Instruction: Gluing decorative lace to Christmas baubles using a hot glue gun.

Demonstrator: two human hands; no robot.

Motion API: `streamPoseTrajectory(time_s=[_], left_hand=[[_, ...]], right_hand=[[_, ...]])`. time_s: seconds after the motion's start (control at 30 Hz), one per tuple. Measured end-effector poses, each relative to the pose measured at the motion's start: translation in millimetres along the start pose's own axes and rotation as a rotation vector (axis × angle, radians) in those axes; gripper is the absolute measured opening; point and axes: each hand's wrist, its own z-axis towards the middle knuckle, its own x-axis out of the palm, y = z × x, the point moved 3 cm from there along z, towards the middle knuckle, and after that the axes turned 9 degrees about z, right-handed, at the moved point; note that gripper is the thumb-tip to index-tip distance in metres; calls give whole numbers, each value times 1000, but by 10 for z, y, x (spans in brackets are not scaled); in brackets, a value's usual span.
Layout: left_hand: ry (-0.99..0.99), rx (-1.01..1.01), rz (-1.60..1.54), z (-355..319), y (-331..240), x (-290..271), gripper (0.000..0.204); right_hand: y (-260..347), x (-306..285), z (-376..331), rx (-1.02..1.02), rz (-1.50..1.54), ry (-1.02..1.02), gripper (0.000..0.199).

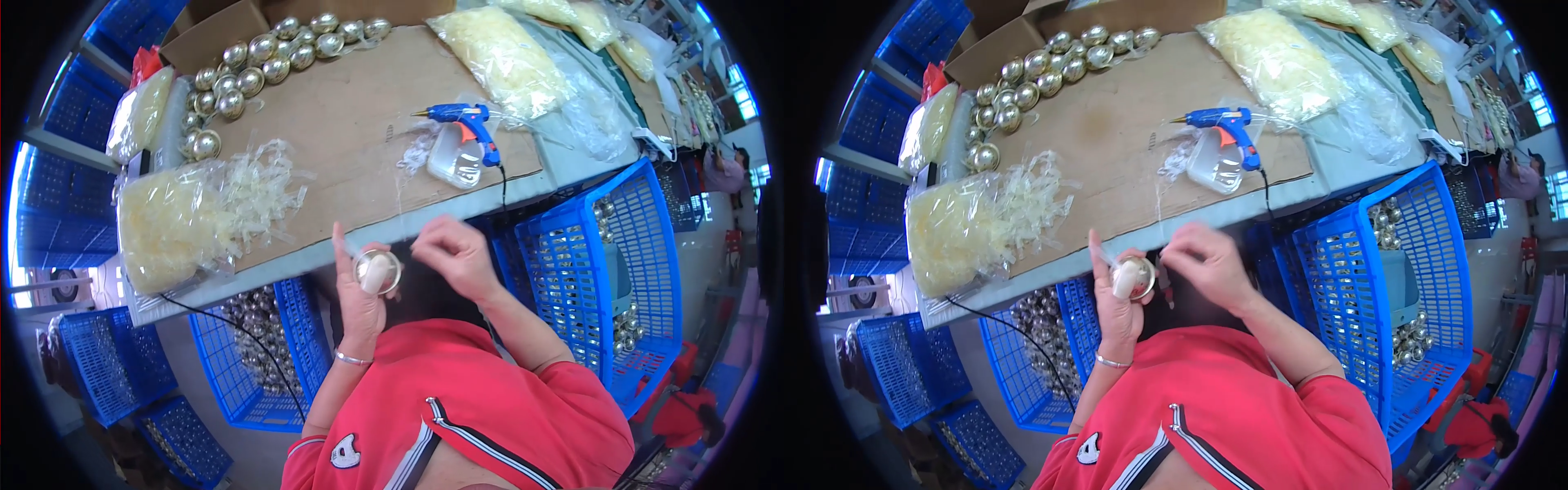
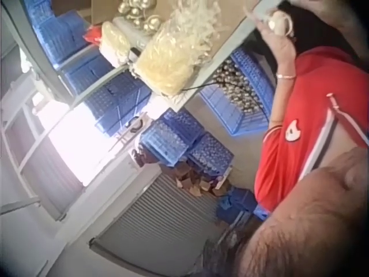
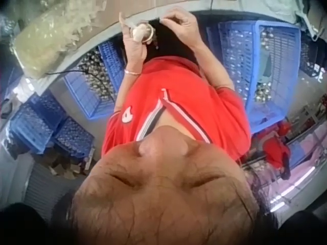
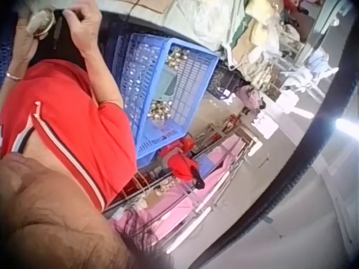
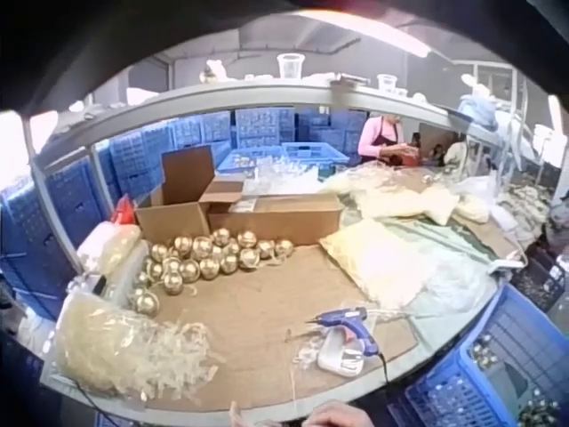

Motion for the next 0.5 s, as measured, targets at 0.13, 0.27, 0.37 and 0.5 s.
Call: streamPoseTrajectory(time_s=[0.13,0.27,0.37,0.5], left_hand=[[-127,115,195,-28,11,-187,76],[-65,163,244,-83,-54,-173,84],[-26,179,249,-106,-38,-174,84],[-120,125,194,-157,-61,-282,84]], right_hand=[[221,-719,460,-189,-447,-448,12],[58,-1070,919,65,-916,-472,47],[-27,-1084,993,205,-984,-363,44],[-152,-1129,1024,103,-1014,-348,36]])
